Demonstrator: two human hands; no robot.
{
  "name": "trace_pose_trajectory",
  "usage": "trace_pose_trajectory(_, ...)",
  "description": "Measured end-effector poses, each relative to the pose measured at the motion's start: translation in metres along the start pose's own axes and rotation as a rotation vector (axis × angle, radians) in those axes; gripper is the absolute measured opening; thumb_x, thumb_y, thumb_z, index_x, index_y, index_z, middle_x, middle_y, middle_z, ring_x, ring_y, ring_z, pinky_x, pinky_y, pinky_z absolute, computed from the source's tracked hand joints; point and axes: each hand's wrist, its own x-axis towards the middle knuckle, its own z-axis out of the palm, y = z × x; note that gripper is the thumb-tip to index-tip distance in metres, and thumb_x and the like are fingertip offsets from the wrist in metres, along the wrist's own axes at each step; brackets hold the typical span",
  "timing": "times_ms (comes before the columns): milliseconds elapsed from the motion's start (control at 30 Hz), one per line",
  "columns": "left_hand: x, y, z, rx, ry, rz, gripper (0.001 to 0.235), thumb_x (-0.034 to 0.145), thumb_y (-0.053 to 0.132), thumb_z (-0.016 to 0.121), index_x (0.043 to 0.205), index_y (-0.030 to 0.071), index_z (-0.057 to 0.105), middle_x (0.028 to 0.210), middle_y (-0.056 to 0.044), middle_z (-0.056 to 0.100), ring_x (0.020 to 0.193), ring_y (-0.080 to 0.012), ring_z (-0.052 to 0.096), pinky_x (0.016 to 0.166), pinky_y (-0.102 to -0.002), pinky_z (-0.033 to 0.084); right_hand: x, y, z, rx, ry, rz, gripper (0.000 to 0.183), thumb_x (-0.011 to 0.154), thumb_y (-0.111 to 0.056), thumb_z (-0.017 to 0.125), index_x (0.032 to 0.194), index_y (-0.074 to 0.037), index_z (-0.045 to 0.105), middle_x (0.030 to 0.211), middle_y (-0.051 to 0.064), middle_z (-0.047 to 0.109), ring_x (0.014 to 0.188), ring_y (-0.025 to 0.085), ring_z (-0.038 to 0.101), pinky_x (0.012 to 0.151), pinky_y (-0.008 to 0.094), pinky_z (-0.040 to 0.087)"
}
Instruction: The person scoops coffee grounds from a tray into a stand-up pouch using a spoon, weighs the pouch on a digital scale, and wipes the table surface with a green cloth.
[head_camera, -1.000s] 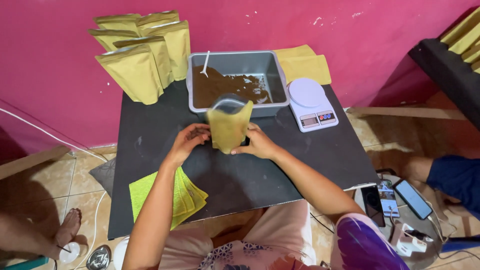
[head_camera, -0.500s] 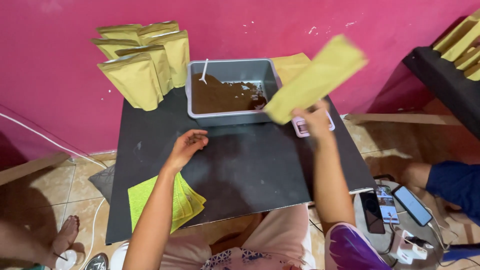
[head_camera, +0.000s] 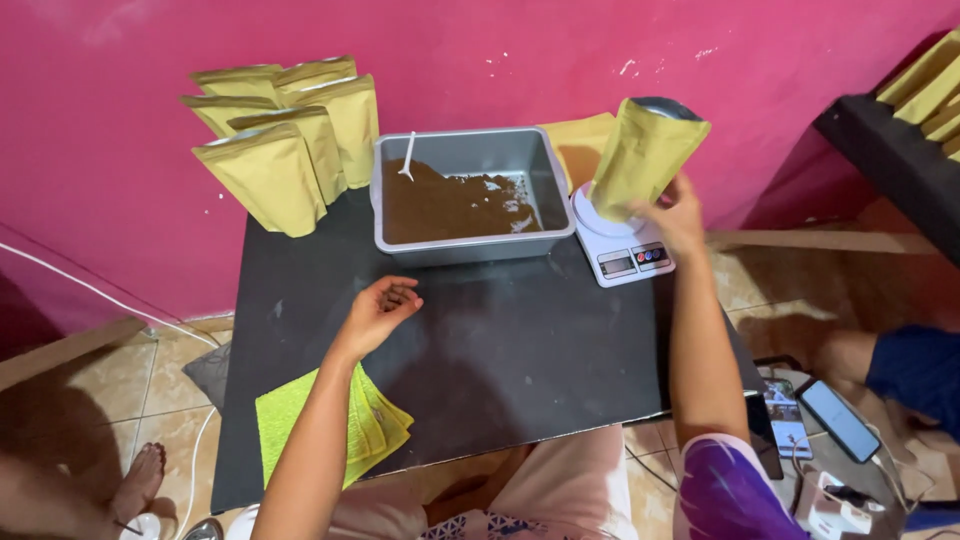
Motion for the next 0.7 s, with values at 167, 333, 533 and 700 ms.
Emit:
trace_pose_trajectory(167, 0.002, 0.001, 0.0, 0.025, -0.003, -0.006, 0.041, 0.081, 0.004, 0.085, 0.12, 0.003, 0.072, 0.095, -0.011, 0.075, 0.084, -0.0138, 0.07, 0.077, -0.025, 0.058, 0.021, 0.13, -0.103, -0.164, 0.382, 0.013, 0.043, 0.111, -0.043, 0.072, 0.139, -0.012, 0.063, 0.125, 0.023, 0.066, 0.118, 0.037, 0.065, 0.1, 0.048, 0.052)
trace_pose_trajectory(333, 0.001, 0.009, 0.0, 0.027, -0.009, 0.004, 0.04, 0.081, 0.004, 0.084, 0.119, 0.003, 0.072, 0.094, -0.01, 0.075, 0.083, -0.0125, 0.07, 0.076, -0.024, 0.058, 0.01, 0.159, -0.106, -0.552, -0.24, 0.537, 0.046, 0.109, -0.043, 0.048, 0.134, -0.011, 0.069, 0.137, 0.023, 0.063, 0.135, 0.041, 0.052, 0.114, 0.053, 0.038)
trace_pose_trajectory(533, 0.001, 0.006, 0.0, 0.026, 0.001, 0.021, 0.039, 0.081, 0.003, 0.084, 0.119, 0.003, 0.072, 0.093, -0.01, 0.075, 0.082, -0.0122, 0.07, 0.074, -0.023, 0.058, 0.001, 0.083, -0.084, -0.224, -0.278, 0.88, 0.107, 0.088, -0.097, 0.024, 0.162, -0.02, 0.03, 0.165, 0.014, 0.028, 0.151, 0.036, 0.028, 0.126, 0.049, 0.021)
trace_pose_trajectory(700, 0.0, 0.008, 0.0, 0.024, 0.006, 0.004, 0.039, 0.081, 0.003, 0.084, 0.118, 0.002, 0.072, 0.092, -0.009, 0.074, 0.082, -0.0111, 0.069, 0.074, -0.022, 0.057, -0.009, 0.025, -0.069, -0.082, -0.343, 0.831, 0.102, 0.088, -0.093, 0.027, 0.164, -0.025, 0.023, 0.17, 0.011, 0.016, 0.154, 0.039, 0.018, 0.127, 0.055, 0.016)
